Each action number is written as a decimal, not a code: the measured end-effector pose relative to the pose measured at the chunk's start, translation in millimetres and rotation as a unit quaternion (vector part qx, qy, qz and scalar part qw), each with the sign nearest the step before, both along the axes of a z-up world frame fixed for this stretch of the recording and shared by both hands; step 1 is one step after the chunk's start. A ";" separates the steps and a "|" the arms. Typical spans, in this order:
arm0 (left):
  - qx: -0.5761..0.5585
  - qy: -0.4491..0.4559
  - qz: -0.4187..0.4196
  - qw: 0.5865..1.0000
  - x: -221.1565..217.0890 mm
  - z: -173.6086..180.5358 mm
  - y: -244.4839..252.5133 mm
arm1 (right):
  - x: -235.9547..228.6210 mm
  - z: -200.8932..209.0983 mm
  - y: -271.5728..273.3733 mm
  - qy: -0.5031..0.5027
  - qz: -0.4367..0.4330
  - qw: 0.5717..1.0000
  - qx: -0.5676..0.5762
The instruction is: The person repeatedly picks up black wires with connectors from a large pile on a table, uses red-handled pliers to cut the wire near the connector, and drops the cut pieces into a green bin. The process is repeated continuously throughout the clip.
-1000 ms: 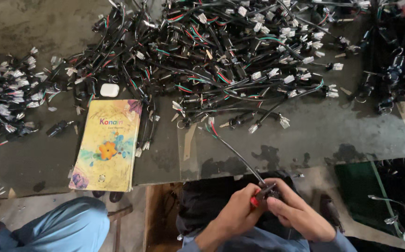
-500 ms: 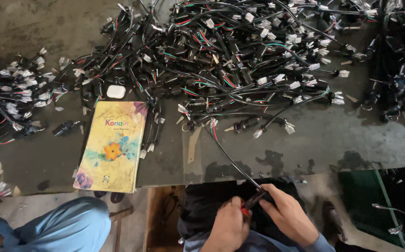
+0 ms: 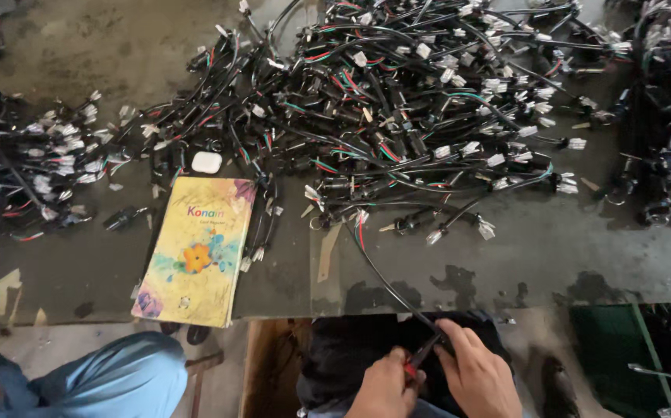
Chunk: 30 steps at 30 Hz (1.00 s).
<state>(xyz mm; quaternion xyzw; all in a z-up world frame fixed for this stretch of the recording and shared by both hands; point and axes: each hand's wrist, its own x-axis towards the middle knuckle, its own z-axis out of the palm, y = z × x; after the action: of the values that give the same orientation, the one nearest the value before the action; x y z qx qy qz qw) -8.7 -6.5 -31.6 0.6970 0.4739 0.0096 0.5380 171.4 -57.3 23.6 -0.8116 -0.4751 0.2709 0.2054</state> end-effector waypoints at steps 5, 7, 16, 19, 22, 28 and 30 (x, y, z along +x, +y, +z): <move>0.092 -0.047 0.023 0.994 6.0 11.6 4.7 | -3.3 -14.3 2.7 -0.037 0.020 0.998 0.052; 0.100 -0.046 0.028 0.994 8.0 18.9 3.3 | -1.7 -16.7 2.6 0.001 0.035 0.999 0.032; 0.261 -0.324 -0.053 0.908 13.2 61.8 28.0 | 52.6 36.4 -3.5 0.293 0.106 0.931 -0.188; 0.274 -0.320 -0.102 0.901 15.8 62.5 29.4 | 50.7 33.8 -12.9 0.332 0.076 0.927 -0.160; 0.226 -0.276 -0.112 0.927 17.0 52.4 26.7 | 43.1 9.6 -18.9 0.317 0.018 0.945 -0.083; 0.056 -0.117 -0.030 0.991 8.4 11.1 12.6 | 38.5 -65.0 -14.5 0.055 0.073 0.995 0.047; 0.014 -0.036 -0.027 0.999 6.2 -0.5 8.5 | 32.9 -84.8 -11.3 0.062 0.092 0.994 0.018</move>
<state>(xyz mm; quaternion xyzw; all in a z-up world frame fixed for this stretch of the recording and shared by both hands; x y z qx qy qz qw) -2.5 1.9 -32.1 0.7166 0.4348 0.0272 0.5448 204.3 -68.6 -61.1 -0.7424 -0.5390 0.3293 0.2233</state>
